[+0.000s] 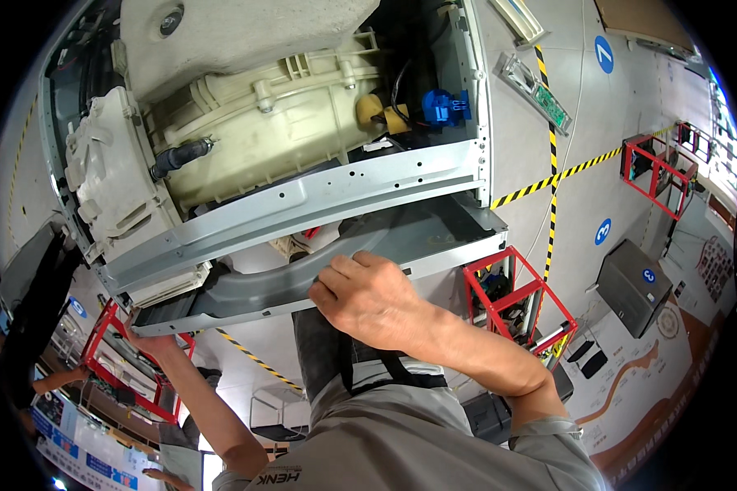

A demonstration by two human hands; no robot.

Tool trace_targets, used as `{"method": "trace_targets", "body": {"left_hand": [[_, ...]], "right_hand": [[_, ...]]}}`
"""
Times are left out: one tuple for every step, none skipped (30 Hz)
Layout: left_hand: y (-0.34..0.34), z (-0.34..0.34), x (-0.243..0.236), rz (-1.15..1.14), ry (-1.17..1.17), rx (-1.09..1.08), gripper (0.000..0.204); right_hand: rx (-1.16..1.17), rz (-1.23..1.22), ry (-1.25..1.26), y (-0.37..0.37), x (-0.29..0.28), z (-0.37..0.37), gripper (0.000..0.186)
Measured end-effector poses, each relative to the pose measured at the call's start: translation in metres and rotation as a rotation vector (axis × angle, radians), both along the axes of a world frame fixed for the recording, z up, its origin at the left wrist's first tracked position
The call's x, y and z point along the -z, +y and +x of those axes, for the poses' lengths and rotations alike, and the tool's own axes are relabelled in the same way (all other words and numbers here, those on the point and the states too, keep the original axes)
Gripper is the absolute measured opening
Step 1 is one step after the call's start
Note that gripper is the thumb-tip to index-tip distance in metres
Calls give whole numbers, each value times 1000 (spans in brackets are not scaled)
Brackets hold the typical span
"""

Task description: The person picks up a front panel from the floor and fits it onto the front of a washing machine chassis, aligning it by hand and positioning various internal plastic components behind the panel.

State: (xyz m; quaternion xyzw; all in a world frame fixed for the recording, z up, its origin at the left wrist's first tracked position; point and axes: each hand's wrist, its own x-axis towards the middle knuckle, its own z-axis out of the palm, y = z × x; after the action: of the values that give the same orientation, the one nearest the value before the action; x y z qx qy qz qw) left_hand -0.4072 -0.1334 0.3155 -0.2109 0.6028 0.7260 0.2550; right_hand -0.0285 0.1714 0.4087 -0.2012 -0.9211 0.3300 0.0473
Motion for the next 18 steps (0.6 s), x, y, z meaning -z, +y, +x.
{"method": "trace_targets", "body": {"left_hand": [[8,4,-1,-8,-3,12,30],[14,7,-1,-39,0,-18,32],[21,10,-1,-69,4,-47,35],[28,13,-1,-100,7,-76,37],[32,16,-1,-115,13,-85,40],[37,21,-2,-128,20,-93,42],[43,26,-3,-141,27,-102,45],[49,32,-5,-152,12,-120,45],[56,38,-9,-163,-2,-137,44],[61,41,-11,-174,-16,-154,43],[60,40,-8,-160,-30,-159,44],[60,40,-7,-145,-44,-166,45],[61,40,-5,-131,-58,-173,45],[62,41,-5,-159,-40,-178,49],[73,49,-9,-188,-22,-182,53],[79,53,-10,-216,-4,-187,56],[76,51,-7,-202,-12,-176,56],[72,47,-3,-187,-17,-165,56]], "right_hand": [[9,4,2,1,1,0,11],[12,-3,8,2,3,1,11],[16,-9,13,4,3,2,11],[19,-16,19,6,4,3,10],[18,-24,23,7,5,3,10],[17,-29,28,9,7,4,10],[16,-34,33,10,8,5,10],[21,-33,40,11,11,6,10],[27,-32,47,10,15,7,10],[33,-31,54,9,18,8,10],[30,-26,46,10,20,8,10],[25,-22,38,11,21,9,10],[19,-17,30,11,23,10,10],[23,-11,39,11,25,10,10],[27,-5,48,10,27,10,10],[31,1,57,10,28,10,10],[30,3,60,10,28,10,10],[29,5,64,11,27,10,11]]}}
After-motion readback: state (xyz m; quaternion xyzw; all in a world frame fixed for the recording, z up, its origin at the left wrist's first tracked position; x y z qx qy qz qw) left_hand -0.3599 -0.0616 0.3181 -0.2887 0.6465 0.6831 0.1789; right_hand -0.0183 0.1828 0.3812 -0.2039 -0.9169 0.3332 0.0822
